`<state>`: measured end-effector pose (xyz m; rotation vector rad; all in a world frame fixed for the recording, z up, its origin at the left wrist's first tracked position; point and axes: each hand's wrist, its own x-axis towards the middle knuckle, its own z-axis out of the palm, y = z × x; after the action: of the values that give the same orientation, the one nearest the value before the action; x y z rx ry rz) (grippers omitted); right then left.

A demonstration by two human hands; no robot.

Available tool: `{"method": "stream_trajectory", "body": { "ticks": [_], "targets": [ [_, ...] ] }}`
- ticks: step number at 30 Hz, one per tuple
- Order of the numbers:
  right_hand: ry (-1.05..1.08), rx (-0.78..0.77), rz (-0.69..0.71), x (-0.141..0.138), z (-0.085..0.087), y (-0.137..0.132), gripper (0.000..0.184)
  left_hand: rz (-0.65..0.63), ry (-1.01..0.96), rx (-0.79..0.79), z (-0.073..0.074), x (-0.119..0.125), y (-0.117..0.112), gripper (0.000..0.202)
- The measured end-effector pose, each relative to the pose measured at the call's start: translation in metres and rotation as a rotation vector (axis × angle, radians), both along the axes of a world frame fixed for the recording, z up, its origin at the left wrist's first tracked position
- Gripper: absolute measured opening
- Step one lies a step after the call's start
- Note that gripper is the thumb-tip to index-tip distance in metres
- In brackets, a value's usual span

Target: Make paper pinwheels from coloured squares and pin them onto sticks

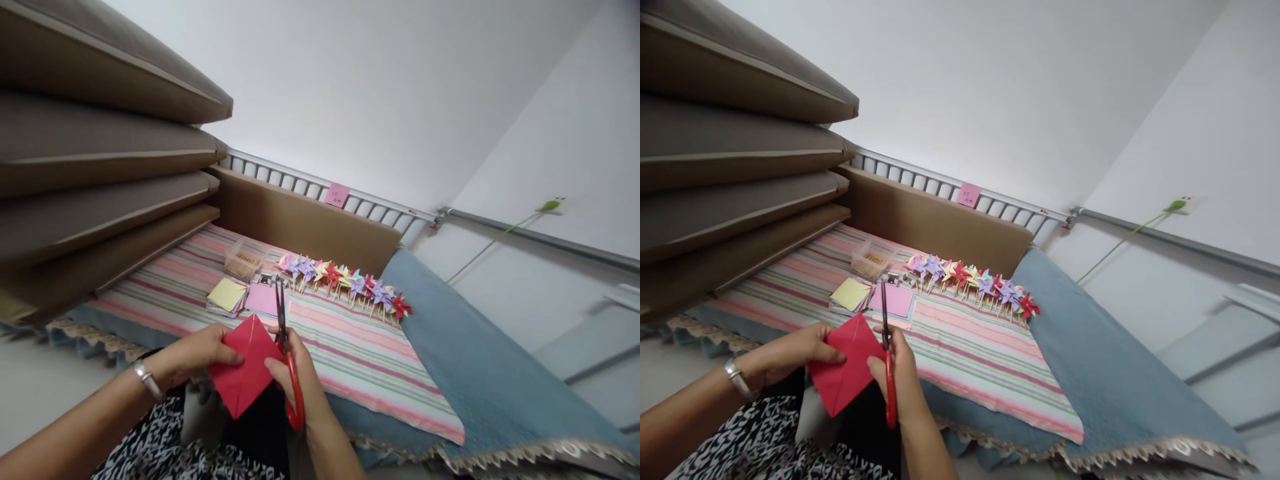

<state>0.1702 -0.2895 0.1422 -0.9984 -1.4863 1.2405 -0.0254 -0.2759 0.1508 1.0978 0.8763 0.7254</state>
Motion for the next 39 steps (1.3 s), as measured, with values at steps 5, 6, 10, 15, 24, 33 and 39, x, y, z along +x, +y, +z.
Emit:
{"method": "stream_trajectory", "body": {
  "ticks": [5, 6, 10, 15, 24, 33, 39],
  "targets": [
    [0.253, 0.033, -0.175, -0.016, -0.008, -0.005, 0.036, 0.222, -0.283, -0.070, -0.014, -0.004, -0.006, 0.018],
    [0.272, 0.050, -0.206, -0.019, -0.011, -0.004, 0.036, 0.267, -0.339, -0.078, -0.018, -0.001, -0.008, 0.018],
    [0.221, 0.115, -0.308, -0.029, -0.027, 0.000, 0.040, 0.340, -0.405, -0.085, -0.028, 0.019, -0.018, 0.024],
    [0.131, 0.080, -0.281, -0.034, -0.036, -0.003, 0.040, 0.512, -0.297, -0.069, -0.027, 0.024, -0.016, 0.029],
    [-0.280, -0.163, 0.039, 0.010, -0.044, -0.037, 0.039, 0.560, -0.118, -0.025, -0.020, -0.014, 0.000, 0.024],
    [-0.398, -0.228, 0.055, 0.018, -0.025, -0.054, 0.026, 0.463, -0.097, -0.010, -0.007, -0.014, -0.004, 0.022],
    [-0.399, -0.240, 0.063, 0.014, -0.015, -0.054, 0.017, 0.424, -0.127, -0.005, -0.007, -0.014, -0.003, 0.020]
  ]
}}
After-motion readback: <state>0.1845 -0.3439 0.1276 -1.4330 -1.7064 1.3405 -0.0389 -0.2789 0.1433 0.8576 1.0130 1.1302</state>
